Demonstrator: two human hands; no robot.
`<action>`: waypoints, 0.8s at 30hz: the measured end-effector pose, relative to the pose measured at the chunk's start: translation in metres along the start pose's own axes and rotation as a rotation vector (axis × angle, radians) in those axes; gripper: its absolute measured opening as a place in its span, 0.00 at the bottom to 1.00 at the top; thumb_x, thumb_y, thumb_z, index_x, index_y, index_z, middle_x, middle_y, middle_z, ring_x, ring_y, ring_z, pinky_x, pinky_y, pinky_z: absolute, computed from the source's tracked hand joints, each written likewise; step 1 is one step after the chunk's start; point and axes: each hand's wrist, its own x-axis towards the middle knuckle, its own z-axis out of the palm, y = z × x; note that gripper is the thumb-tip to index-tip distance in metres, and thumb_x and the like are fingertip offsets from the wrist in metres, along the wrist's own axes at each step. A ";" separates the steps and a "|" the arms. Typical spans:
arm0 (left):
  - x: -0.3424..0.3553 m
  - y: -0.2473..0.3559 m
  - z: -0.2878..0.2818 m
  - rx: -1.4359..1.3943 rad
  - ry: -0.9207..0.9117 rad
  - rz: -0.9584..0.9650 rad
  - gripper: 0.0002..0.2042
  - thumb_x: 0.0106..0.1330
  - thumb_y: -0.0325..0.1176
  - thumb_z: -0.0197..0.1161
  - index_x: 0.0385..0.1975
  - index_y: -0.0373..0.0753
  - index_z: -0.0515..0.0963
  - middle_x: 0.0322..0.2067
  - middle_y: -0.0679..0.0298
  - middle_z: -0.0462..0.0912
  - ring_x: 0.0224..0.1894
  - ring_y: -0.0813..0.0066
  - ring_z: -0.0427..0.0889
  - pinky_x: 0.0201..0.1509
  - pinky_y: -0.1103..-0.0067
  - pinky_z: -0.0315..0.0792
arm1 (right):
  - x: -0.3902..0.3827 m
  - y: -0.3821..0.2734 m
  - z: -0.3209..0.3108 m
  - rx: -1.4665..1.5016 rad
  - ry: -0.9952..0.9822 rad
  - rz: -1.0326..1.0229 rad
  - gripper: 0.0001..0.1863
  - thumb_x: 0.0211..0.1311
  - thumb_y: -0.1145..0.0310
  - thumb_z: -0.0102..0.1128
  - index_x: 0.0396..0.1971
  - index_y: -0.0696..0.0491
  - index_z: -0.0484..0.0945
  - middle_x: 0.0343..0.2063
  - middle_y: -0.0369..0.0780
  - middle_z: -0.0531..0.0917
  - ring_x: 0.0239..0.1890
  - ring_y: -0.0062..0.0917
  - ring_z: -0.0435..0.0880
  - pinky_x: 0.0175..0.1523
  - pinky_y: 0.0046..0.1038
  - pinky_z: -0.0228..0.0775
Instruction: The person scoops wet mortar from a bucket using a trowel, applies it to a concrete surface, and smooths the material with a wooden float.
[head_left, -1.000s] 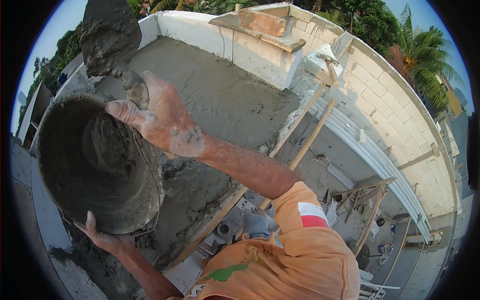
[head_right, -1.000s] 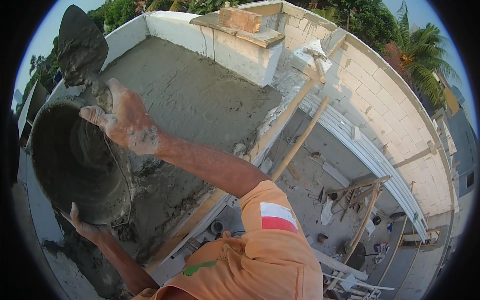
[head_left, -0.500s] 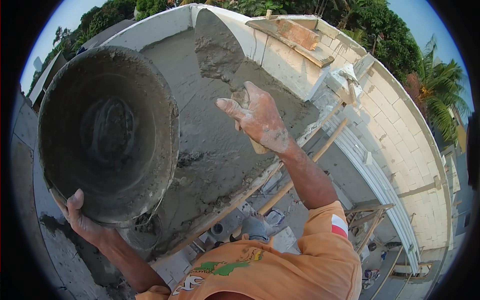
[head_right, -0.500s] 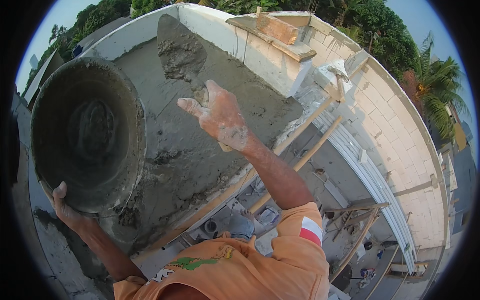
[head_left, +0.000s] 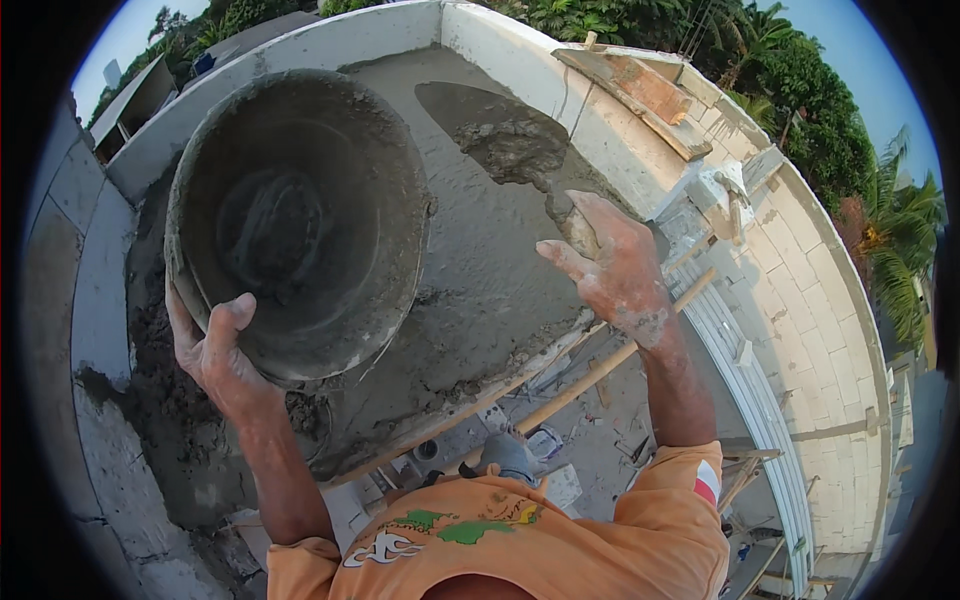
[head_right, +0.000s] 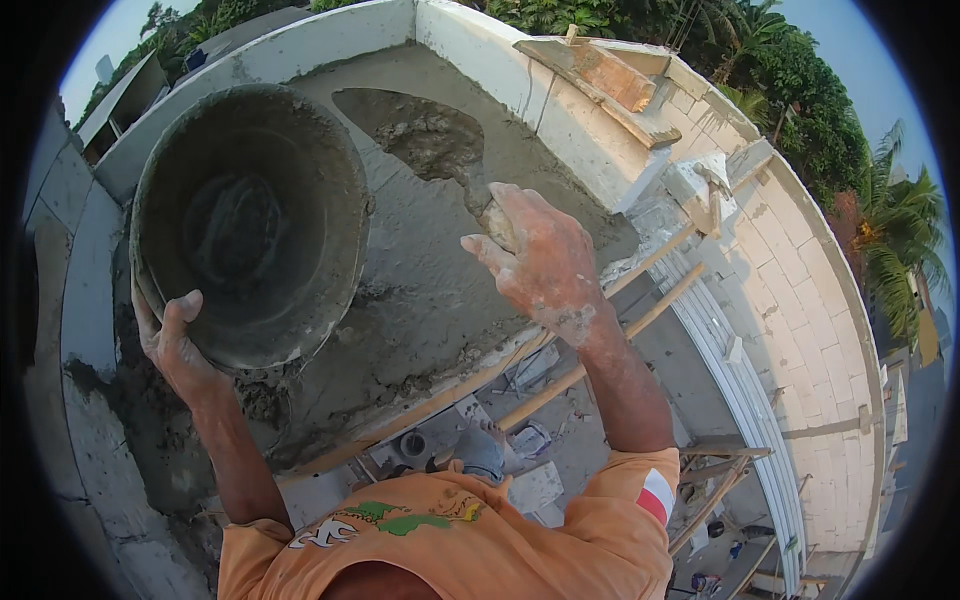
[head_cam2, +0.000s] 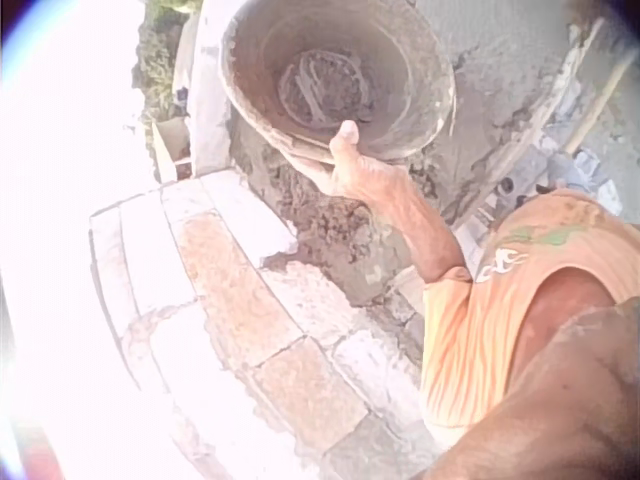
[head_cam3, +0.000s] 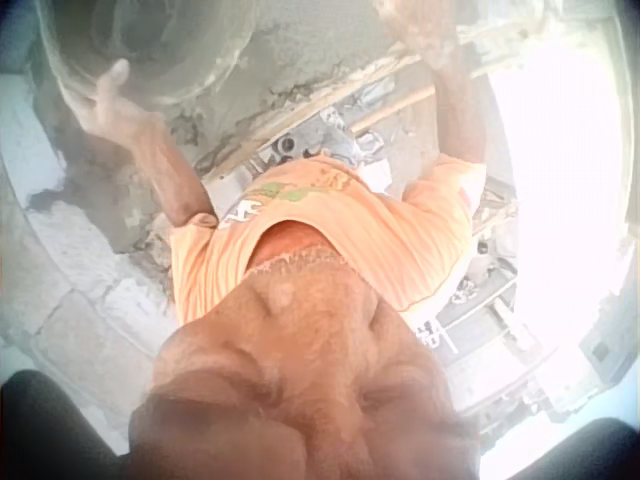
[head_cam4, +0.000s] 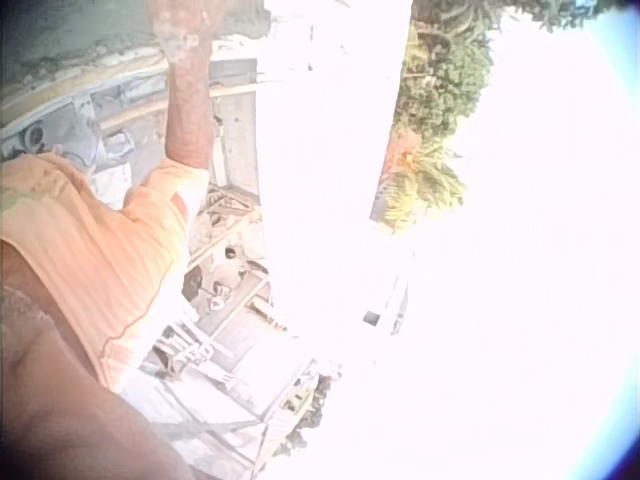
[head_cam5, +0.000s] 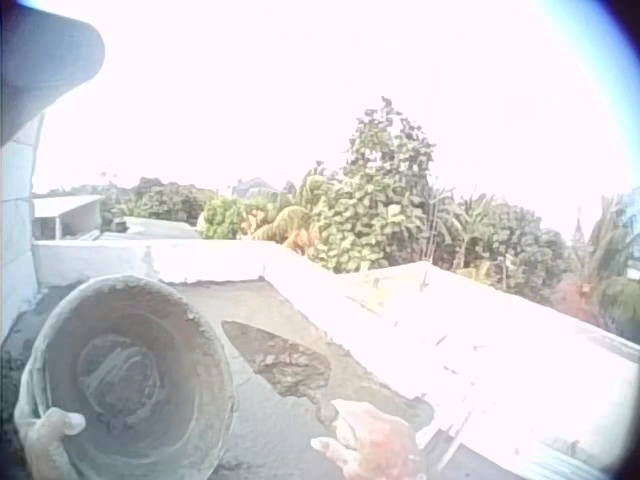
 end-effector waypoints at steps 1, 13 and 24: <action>-0.002 0.005 0.003 0.043 -0.001 0.026 0.35 0.47 0.23 0.58 0.63 0.28 0.68 0.54 0.55 0.79 0.54 0.64 0.79 0.62 0.73 0.71 | 0.002 -0.002 0.002 -0.061 0.022 -0.051 0.31 0.57 0.61 0.72 0.57 0.60 0.74 0.40 0.48 0.82 0.43 0.44 0.84 0.47 0.39 0.76; -0.013 -0.008 0.007 0.043 -0.117 0.009 0.39 0.46 0.21 0.61 0.65 0.23 0.66 0.60 0.49 0.74 0.63 0.62 0.73 0.70 0.70 0.64 | 0.062 -0.047 0.041 -0.774 0.077 -0.545 0.28 0.52 0.69 0.68 0.56 0.55 0.75 0.30 0.38 0.76 0.31 0.25 0.80 0.31 0.28 0.74; -0.024 -0.006 0.006 -0.010 -0.132 -0.047 0.40 0.47 0.20 0.58 0.68 0.21 0.60 0.65 0.45 0.69 0.67 0.61 0.70 0.71 0.70 0.64 | 0.060 -0.070 0.100 -0.983 0.010 -0.611 0.22 0.53 0.65 0.66 0.46 0.63 0.79 0.25 0.40 0.79 0.27 0.27 0.80 0.26 0.30 0.72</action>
